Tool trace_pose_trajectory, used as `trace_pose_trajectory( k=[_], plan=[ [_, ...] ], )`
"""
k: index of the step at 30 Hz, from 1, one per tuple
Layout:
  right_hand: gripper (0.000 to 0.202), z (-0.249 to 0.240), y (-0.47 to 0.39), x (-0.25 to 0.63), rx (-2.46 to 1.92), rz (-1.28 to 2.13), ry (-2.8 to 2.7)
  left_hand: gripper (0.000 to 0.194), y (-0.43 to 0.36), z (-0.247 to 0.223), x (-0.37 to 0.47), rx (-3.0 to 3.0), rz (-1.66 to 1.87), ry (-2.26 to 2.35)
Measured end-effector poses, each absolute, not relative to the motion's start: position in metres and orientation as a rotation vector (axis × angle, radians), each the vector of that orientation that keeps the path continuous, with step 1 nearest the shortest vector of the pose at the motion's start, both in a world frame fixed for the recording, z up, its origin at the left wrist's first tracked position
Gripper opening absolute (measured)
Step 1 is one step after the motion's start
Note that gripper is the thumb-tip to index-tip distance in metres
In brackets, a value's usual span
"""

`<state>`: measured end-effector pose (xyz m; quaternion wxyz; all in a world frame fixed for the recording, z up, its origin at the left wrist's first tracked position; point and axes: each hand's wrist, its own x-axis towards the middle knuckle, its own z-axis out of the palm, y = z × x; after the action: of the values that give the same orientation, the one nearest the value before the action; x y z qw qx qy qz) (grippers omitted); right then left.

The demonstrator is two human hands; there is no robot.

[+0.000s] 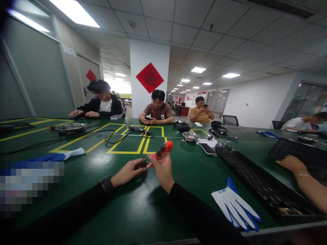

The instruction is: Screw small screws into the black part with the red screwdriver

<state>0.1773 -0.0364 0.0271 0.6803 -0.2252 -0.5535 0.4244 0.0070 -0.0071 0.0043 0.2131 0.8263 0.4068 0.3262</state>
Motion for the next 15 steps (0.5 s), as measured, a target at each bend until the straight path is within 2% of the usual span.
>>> trace_pose_trajectory(
  k=[15],
  plan=[
    [0.025, 0.0244, -0.0396, 0.1771, -0.483, 0.956, -1.267, 0.033, -0.0095, 0.0080, 0.0088, 2.292, 0.892, 1.165]
  ],
)
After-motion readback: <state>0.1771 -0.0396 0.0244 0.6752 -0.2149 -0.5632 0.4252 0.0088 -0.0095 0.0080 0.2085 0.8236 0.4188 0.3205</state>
